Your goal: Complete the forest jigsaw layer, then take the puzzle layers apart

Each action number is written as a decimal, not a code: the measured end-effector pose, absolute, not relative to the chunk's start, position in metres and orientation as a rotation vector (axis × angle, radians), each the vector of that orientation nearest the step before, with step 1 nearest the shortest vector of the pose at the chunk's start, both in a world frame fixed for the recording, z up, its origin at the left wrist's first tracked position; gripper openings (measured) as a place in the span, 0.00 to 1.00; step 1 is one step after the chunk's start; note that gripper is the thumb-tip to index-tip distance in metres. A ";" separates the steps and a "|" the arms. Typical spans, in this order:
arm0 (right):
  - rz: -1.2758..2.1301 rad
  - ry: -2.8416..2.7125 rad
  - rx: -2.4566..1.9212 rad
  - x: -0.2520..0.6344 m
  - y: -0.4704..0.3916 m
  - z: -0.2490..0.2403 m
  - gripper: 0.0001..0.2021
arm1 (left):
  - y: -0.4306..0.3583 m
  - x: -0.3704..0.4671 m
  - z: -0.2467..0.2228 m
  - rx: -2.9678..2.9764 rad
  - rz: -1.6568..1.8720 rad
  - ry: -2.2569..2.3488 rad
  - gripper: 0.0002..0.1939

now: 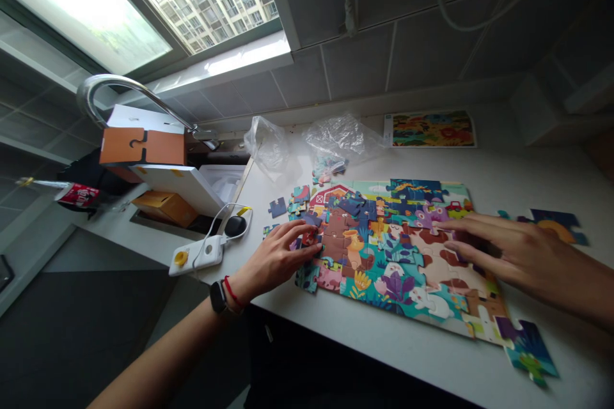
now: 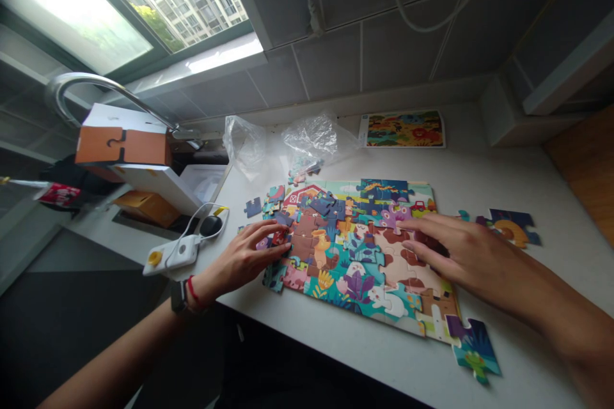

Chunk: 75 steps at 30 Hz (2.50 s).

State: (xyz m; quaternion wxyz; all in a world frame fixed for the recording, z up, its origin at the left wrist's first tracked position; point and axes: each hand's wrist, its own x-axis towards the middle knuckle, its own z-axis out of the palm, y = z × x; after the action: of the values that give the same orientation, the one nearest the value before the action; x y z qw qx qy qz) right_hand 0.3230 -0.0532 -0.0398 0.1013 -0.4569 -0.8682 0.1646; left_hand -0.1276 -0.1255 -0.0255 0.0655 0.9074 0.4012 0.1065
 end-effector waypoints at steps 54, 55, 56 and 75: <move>0.546 -2.844 -0.761 0.133 -0.141 -0.027 0.26 | -0.119 -0.162 -0.061 2.599 0.578 0.995 0.18; 0.556 -2.844 -0.757 0.134 -0.140 -0.026 0.27 | -0.119 -0.162 -0.061 2.602 0.587 0.995 0.18; 0.559 -2.844 -0.758 0.134 -0.139 -0.026 0.27 | -0.120 -0.162 -0.061 2.604 0.597 0.995 0.18; 0.464 -2.837 -0.818 0.133 -0.130 -0.035 0.24 | -0.113 -0.158 -0.068 2.563 0.537 1.288 0.26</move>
State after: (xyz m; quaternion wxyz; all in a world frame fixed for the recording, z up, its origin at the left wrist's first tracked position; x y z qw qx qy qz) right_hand 0.1327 -0.1305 -0.0346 0.0765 -0.2729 -0.9464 0.1548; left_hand -0.1583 -0.1129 -0.0681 0.1116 0.8728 0.4386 0.1827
